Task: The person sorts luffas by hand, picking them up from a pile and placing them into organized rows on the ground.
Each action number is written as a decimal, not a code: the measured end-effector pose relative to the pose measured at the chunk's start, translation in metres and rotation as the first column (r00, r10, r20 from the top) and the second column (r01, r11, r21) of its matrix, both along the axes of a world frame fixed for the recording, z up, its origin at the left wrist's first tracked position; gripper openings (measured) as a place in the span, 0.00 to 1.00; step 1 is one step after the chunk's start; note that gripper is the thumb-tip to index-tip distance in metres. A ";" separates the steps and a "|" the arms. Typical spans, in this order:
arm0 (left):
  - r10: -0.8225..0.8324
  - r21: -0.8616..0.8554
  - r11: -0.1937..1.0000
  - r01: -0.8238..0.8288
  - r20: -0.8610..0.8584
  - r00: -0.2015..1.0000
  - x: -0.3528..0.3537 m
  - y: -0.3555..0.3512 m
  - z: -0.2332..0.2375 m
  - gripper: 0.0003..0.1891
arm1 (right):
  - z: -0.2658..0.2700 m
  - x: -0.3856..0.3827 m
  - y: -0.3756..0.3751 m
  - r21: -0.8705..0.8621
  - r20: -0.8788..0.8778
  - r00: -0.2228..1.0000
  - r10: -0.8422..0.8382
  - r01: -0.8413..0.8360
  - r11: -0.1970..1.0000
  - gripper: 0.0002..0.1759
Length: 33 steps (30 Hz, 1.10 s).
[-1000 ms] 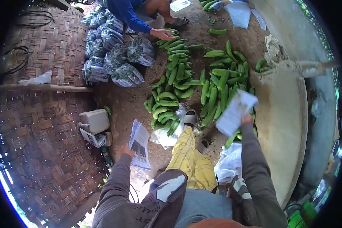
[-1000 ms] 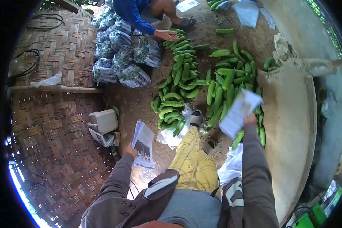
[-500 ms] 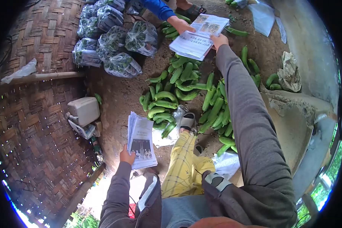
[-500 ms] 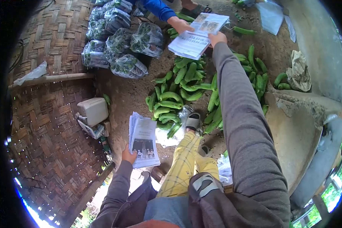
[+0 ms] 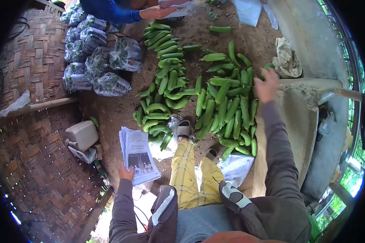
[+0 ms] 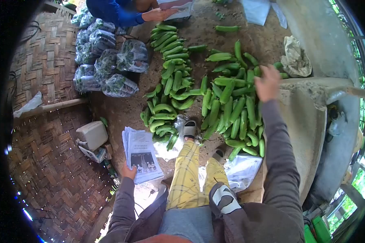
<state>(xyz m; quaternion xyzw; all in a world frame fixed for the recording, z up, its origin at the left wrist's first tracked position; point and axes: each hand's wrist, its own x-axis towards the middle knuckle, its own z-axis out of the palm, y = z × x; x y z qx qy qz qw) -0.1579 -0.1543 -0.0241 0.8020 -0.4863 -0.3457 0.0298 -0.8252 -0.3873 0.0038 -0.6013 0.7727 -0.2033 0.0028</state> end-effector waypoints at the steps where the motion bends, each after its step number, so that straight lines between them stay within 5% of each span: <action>1: -0.001 -0.009 1.000 0.001 0.002 1.000 0.001 0.002 0.004 0.29 | 0.019 -0.044 0.027 -0.044 -0.157 0.982 -0.109 0.103 0.994 0.28; 3: -0.008 0.005 1.000 0.008 0.047 0.999 0.001 0.004 0.018 0.29 | 0.027 -0.143 0.079 -0.078 -0.432 0.829 -0.355 0.358 0.931 0.33; 5: -0.019 0.046 0.999 0.013 0.120 0.993 -0.006 -0.006 0.026 0.28 | 0.040 -0.198 0.112 0.153 -0.421 0.779 -0.465 0.566 0.810 0.41; 8: -0.042 -0.021 0.999 0.043 0.020 0.999 -0.017 -0.035 0.032 0.27 | 0.051 -0.199 0.125 0.408 -0.454 0.757 -0.470 0.645 0.646 0.43; 10: -0.123 -0.021 0.992 0.127 0.126 0.984 -0.023 -0.064 0.035 0.25 | 0.053 -0.190 0.120 0.446 -0.499 0.722 -0.480 0.689 0.571 0.43; 16: -0.164 0.129 0.981 0.148 0.124 0.979 -0.005 -0.132 0.067 0.24 | 0.084 -0.159 0.095 0.522 -0.511 0.649 -0.564 0.755 0.396 0.46; 27: -0.230 0.002 0.972 0.237 0.252 0.940 0.028 -0.208 0.113 0.22 | 0.074 -0.198 0.093 0.755 -0.526 0.744 -0.411 0.632 0.177 0.53; 33: -0.216 -0.080 0.968 0.237 0.206 0.954 -0.002 -0.256 0.153 0.21 | 0.095 -0.184 0.088 0.755 -0.484 0.738 -0.470 0.624 0.201 0.54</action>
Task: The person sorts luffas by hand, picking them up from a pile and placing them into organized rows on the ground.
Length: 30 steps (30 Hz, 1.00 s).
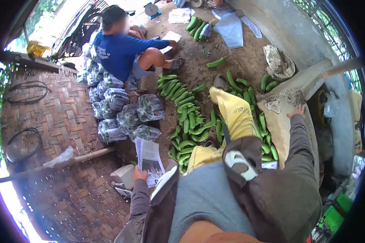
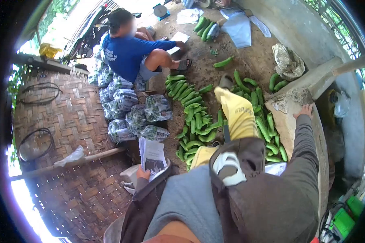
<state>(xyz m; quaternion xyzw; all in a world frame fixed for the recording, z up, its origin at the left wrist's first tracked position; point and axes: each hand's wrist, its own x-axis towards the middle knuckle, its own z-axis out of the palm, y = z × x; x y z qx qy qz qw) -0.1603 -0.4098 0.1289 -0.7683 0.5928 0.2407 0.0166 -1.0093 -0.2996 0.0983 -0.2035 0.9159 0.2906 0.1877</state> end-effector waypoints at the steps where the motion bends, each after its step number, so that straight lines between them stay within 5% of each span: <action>1: 0.009 -0.012 1.000 -0.009 0.010 1.000 -0.016 -0.007 0.012 0.20 | 0.002 0.004 0.003 -0.047 0.020 1.000 -0.004 0.004 0.999 0.55; 7: -0.051 -0.103 0.993 0.050 -0.002 0.999 -0.107 -0.083 0.048 0.21 | 0.012 0.002 0.005 -0.071 0.091 0.992 0.091 -0.085 0.994 0.57; 14: -0.295 0.204 0.941 0.272 0.096 0.950 -0.292 -0.285 0.034 0.25 | 0.003 -0.009 0.012 -0.138 0.143 0.984 0.110 -0.090 0.986 0.59; 16: -0.338 0.346 0.895 0.282 0.113 0.934 -0.367 -0.356 0.040 0.25 | 0.024 -0.013 -0.030 0.199 0.220 0.975 -0.043 -0.002 0.980 0.58; 19: -0.478 0.364 0.838 0.406 0.132 0.868 -0.423 -0.447 0.023 0.25 | -0.017 -0.024 0.011 0.355 0.271 0.940 0.208 -0.298 0.886 0.49; 20: -0.492 0.366 0.830 0.420 0.128 0.861 -0.447 -0.477 0.029 0.25 | -0.014 -0.029 0.006 0.390 0.329 0.930 0.161 -0.289 0.874 0.47; 26: -0.510 0.219 0.847 0.485 0.070 0.858 -0.527 -0.622 0.033 0.23 | -0.012 -0.120 -0.122 0.451 0.647 0.709 -0.283 -0.056 0.891 0.35; 30: -0.450 0.024 0.891 0.453 -0.063 0.891 -0.572 -0.691 0.035 0.23 | -0.035 -0.224 -0.268 0.216 0.699 0.684 -0.210 0.079 0.973 0.27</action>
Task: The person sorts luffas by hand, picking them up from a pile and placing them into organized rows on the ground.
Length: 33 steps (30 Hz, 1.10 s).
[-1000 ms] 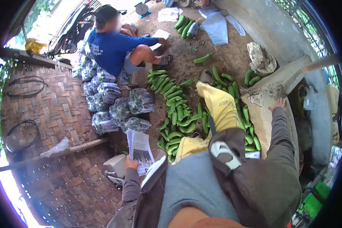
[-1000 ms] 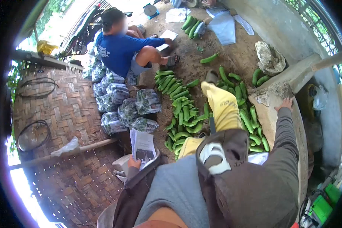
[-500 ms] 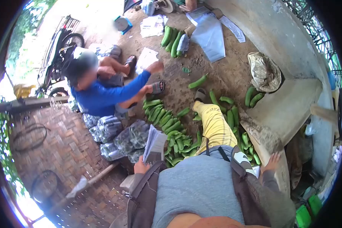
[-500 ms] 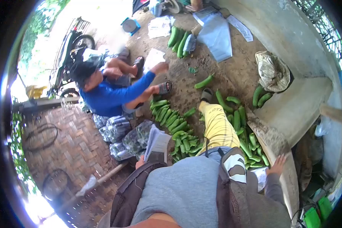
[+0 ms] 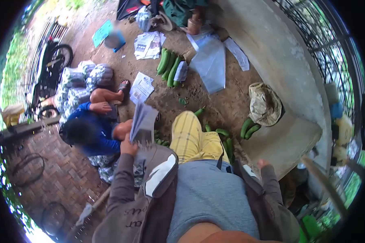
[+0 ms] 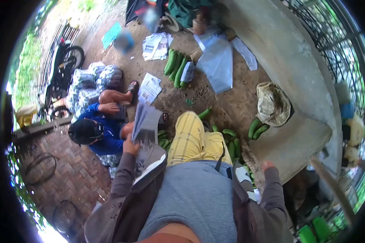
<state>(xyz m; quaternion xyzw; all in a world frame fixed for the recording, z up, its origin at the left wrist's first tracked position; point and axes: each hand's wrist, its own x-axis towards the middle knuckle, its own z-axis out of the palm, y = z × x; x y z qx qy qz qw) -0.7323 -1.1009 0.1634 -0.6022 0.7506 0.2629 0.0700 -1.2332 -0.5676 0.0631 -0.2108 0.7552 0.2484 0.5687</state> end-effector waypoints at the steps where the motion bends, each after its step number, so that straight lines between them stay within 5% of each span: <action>1: 0.014 -0.021 1.000 -0.015 -0.024 1.000 -0.013 -0.017 0.001 0.25 | 0.004 -0.020 -0.040 -0.298 -0.098 0.994 -0.057 0.026 0.954 0.24; 2: -0.003 -0.056 0.998 0.000 -0.046 0.999 -0.021 -0.034 -0.005 0.26 | 0.011 -0.036 -0.082 -0.577 -0.161 0.977 -0.143 0.024 0.816 0.20; 3: -0.051 -0.101 0.994 0.035 -0.155 0.987 -0.038 -0.053 -0.005 0.25 | 0.024 -0.047 -0.124 -0.670 0.004 0.942 -0.334 0.251 0.699 0.22; 5: 0.056 -0.008 0.998 -0.057 -0.098 0.994 -0.076 -0.087 -0.007 0.25 | 0.053 -0.066 -0.190 -0.684 0.372 0.701 -0.608 0.650 0.331 0.28; 9: 0.149 -0.040 0.985 -0.168 -0.289 0.946 -0.149 -0.167 -0.059 0.25 | 0.022 -0.105 -0.241 -0.781 0.347 0.795 -0.497 0.539 0.316 0.25; 12: 0.285 0.062 0.957 -0.284 -0.401 0.871 -0.205 -0.175 -0.074 0.25 | 0.021 -0.122 -0.303 -0.636 0.374 0.689 -0.621 0.678 0.369 0.26; 14: 0.503 0.332 0.863 -0.381 -0.490 0.712 -0.228 -0.177 -0.097 0.22 | -0.012 -0.140 -0.337 -0.627 0.445 0.726 -0.524 0.671 0.396 0.26; 17: 0.650 0.540 0.754 -0.375 -0.528 0.546 -0.299 -0.170 -0.068 0.17 | -0.021 -0.177 -0.414 -0.592 0.524 0.722 -0.452 0.690 0.416 0.26; 19: 0.727 0.656 0.670 -0.348 -0.487 0.483 -0.335 -0.158 -0.060 0.14 | 0.031 -0.184 -0.494 -0.360 0.581 0.505 -0.638 0.863 0.355 0.26; 21: 0.809 0.759 0.564 -0.327 -0.426 0.405 -0.372 -0.139 -0.052 0.13 | 0.010 -0.204 -0.528 -0.309 0.627 0.551 -0.551 0.825 0.472 0.28; 22: 0.850 0.802 0.501 -0.325 -0.385 0.360 -0.388 -0.126 -0.051 0.12 | 0.017 -0.207 -0.550 -0.057 0.596 0.322 -0.736 0.931 0.361 0.30; 24: 0.832 0.796 0.531 -0.292 -0.425 0.355 -0.421 -0.101 -0.047 0.14 | -0.100 -0.231 -0.539 0.370 0.703 -0.099 -0.704 0.896 0.244 0.27; 25: 0.860 0.807 0.497 -0.319 -0.408 0.307 -0.437 -0.085 -0.045 0.15 | -0.073 -0.233 -0.554 0.291 0.726 -0.048 -0.687 0.926 0.242 0.27; 28: 0.900 0.842 0.429 -0.327 -0.369 0.232 -0.474 -0.042 -0.045 0.18 | -0.054 -0.258 -0.563 0.497 0.586 0.036 -0.809 0.773 0.395 0.24; 31: 0.925 0.856 0.378 -0.352 -0.360 0.118 -0.501 -0.014 -0.045 0.17 | -0.042 -0.282 -0.564 0.242 0.706 0.382 -0.597 0.661 0.710 0.23; 33: 0.941 0.867 0.325 -0.378 -0.335 0.043 -0.512 0.009 -0.047 0.16 | -0.050 -0.292 -0.562 0.235 0.706 0.441 -0.554 0.591 0.771 0.22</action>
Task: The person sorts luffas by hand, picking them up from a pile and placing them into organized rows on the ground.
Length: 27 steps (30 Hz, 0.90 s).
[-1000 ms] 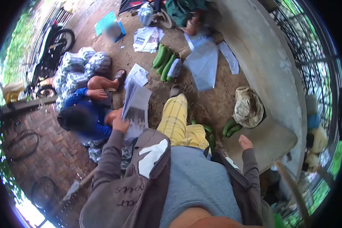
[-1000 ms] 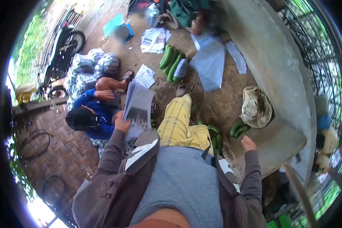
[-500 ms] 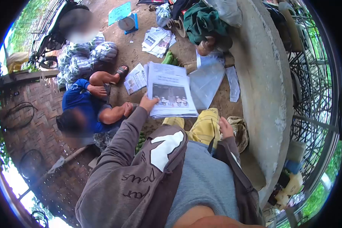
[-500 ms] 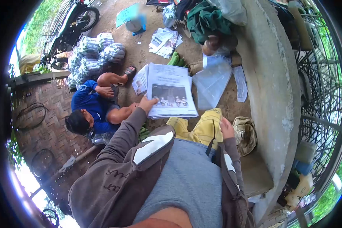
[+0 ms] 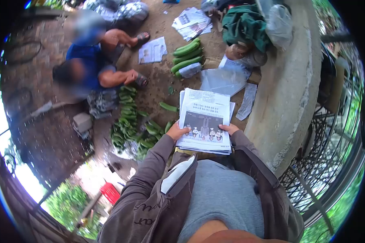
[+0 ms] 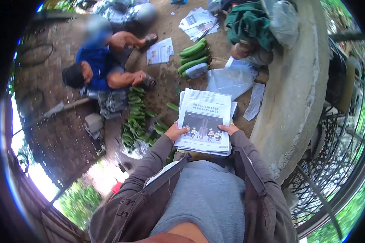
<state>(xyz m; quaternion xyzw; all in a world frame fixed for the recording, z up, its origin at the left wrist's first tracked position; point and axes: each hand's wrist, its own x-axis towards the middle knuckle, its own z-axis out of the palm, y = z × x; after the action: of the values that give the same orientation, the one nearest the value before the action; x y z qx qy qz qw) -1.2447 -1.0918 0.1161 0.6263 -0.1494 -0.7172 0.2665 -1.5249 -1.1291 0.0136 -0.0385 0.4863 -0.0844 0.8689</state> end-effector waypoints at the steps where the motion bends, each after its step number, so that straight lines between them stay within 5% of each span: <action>1: 0.016 0.019 1.000 -0.016 0.001 1.000 -0.003 0.014 -0.006 0.17 | 0.003 -0.003 -0.002 -0.006 -0.007 0.999 0.046 -0.046 0.999 0.22; 3: 0.035 0.045 0.998 -0.036 0.011 0.999 -0.003 0.038 -0.030 0.18 | -0.009 -0.004 -0.002 -0.068 -0.067 0.990 0.124 -0.129 0.989 0.21; 4: 0.025 0.083 0.996 -0.045 0.225 0.974 -0.005 0.050 -0.038 0.24 | -0.020 -0.004 0.000 -0.082 -0.093 0.985 0.147 -0.154 0.985 0.21; 8: 0.102 0.039 0.988 -0.147 0.547 0.831 0.000 0.114 -0.068 0.33 | -0.056 -0.006 -0.020 -0.217 -0.325 0.904 0.278 -0.357 0.909 0.22; 11: 0.173 0.041 0.972 -0.231 0.539 0.825 0.006 0.146 -0.051 0.31 | -0.054 0.008 -0.065 -0.228 -0.409 0.887 0.215 -0.328 0.917 0.23; 18: 0.326 -0.002 0.897 -0.443 0.680 0.657 -0.014 0.255 -0.054 0.27 | -0.145 0.073 -0.201 -0.436 -0.449 0.892 0.057 -0.274 0.857 0.25; 19: 0.353 -0.031 0.885 -0.464 0.697 0.625 -0.024 0.275 -0.065 0.26 | -0.151 0.087 -0.218 -0.446 -0.407 0.913 -0.038 -0.162 0.880 0.25; 20: 0.347 -0.016 0.885 -0.465 0.689 0.636 -0.036 0.291 -0.072 0.26 | -0.145 0.100 -0.236 -0.433 -0.406 0.914 -0.018 -0.175 0.884 0.19; 23: 0.288 0.064 0.890 -0.451 0.687 0.667 -0.069 0.306 -0.076 0.25 | -0.167 0.136 -0.273 -0.389 -0.326 0.925 -0.196 0.057 0.919 0.20; 27: 0.185 0.186 0.897 -0.400 0.665 0.723 -0.119 0.284 -0.068 0.24 | -0.199 0.162 -0.308 -0.398 -0.293 0.922 -0.254 0.124 0.909 0.21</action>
<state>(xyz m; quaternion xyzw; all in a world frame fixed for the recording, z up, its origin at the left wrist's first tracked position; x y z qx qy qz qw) -1.3637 -0.8081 0.0483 0.8801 -0.0109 -0.4269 0.2077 -1.3629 -1.4372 -0.1859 -0.1683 0.6045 -0.2519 0.7368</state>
